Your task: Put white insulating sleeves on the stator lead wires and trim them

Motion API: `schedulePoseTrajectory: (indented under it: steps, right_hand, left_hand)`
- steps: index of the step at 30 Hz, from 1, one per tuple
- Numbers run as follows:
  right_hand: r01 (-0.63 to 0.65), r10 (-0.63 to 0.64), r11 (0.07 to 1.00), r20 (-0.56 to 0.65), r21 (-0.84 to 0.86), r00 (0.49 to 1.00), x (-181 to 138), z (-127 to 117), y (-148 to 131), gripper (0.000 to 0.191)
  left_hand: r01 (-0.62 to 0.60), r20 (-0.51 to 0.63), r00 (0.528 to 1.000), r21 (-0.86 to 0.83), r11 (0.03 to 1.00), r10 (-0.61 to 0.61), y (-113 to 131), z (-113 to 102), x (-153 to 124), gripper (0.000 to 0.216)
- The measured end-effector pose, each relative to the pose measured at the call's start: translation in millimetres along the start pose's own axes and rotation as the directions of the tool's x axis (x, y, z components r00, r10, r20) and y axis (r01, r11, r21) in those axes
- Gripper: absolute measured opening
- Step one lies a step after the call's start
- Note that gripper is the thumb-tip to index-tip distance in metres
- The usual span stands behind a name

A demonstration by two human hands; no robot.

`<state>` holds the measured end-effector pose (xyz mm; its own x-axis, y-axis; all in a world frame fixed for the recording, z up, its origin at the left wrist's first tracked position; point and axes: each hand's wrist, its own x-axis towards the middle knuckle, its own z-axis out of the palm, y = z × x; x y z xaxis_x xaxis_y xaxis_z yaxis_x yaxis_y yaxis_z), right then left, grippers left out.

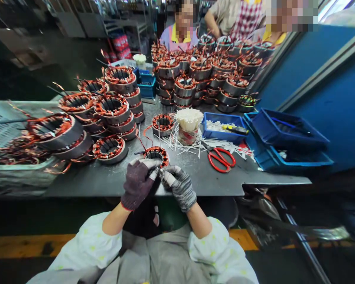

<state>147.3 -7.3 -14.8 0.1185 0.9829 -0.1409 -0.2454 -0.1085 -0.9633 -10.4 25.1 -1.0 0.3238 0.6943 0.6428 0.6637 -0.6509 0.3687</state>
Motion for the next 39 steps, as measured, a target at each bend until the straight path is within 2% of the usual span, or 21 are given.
schedulePoseTrajectory:
  steps: [7,11,17,23,27,31,34,37,38,39]
  right_hand:
    - [0.136,-0.138,0.950,0.011,-0.282,0.990,6.7,-2.5,-0.4,0.020]
    - [0.164,-0.170,0.942,0.004,-0.293,0.985,7.9,-4.4,-1.3,0.018]
    - [0.202,-0.207,0.906,0.026,-0.371,0.978,10.7,-4.7,-5.8,0.016]
    - [0.254,-0.255,0.878,0.054,-0.406,0.966,10.3,-8.1,-6.0,0.016]
    - [0.349,-0.345,0.755,0.116,-0.555,0.931,15.4,-12.5,-1.3,0.017]
    - [0.544,-0.469,0.523,0.312,-0.656,0.826,17.5,-22.9,-2.9,0.021]
    - [0.604,-0.449,0.344,0.439,-0.719,0.778,16.7,-23.0,-8.7,0.025]
    - [0.567,-0.509,0.187,0.415,-0.802,0.755,15.0,-16.4,-16.8,0.028]
    - [0.552,-0.564,0.190,0.370,-0.812,0.738,14.3,-15.3,-20.1,0.028]
    - [0.540,-0.620,0.240,0.301,-0.806,0.725,13.5,-15.5,-23.7,0.028]
  left_hand:
    - [-0.060,0.040,0.997,0.042,0.997,0.059,-1.2,-4.0,-2.4,0.021]
    - [-0.027,0.026,0.999,0.003,1.000,0.027,-2.0,-3.8,-1.8,0.019]
    - [-0.113,0.023,0.993,0.022,0.993,0.113,-3.6,-4.7,-0.6,0.019]
    - [-0.112,0.074,0.992,0.065,0.992,0.107,-3.6,-5.1,-2.3,0.025]
    - [-0.146,0.062,0.988,0.066,0.987,0.142,-0.6,-8.9,0.5,0.023]
    - [-0.116,0.132,0.985,0.021,0.993,0.112,-0.9,-12.7,1.9,0.021]
    - [-0.096,0.183,0.979,0.025,0.995,0.090,-1.6,-11.5,0.7,0.024]
    - [-0.015,0.183,0.983,0.076,0.997,0.001,1.0,-7.4,0.0,0.024]
    - [0.021,0.170,0.985,0.089,0.996,-0.036,2.5,-6.0,0.1,0.023]
    - [0.052,0.156,0.986,0.095,0.994,-0.066,4.0,-4.7,0.3,0.021]
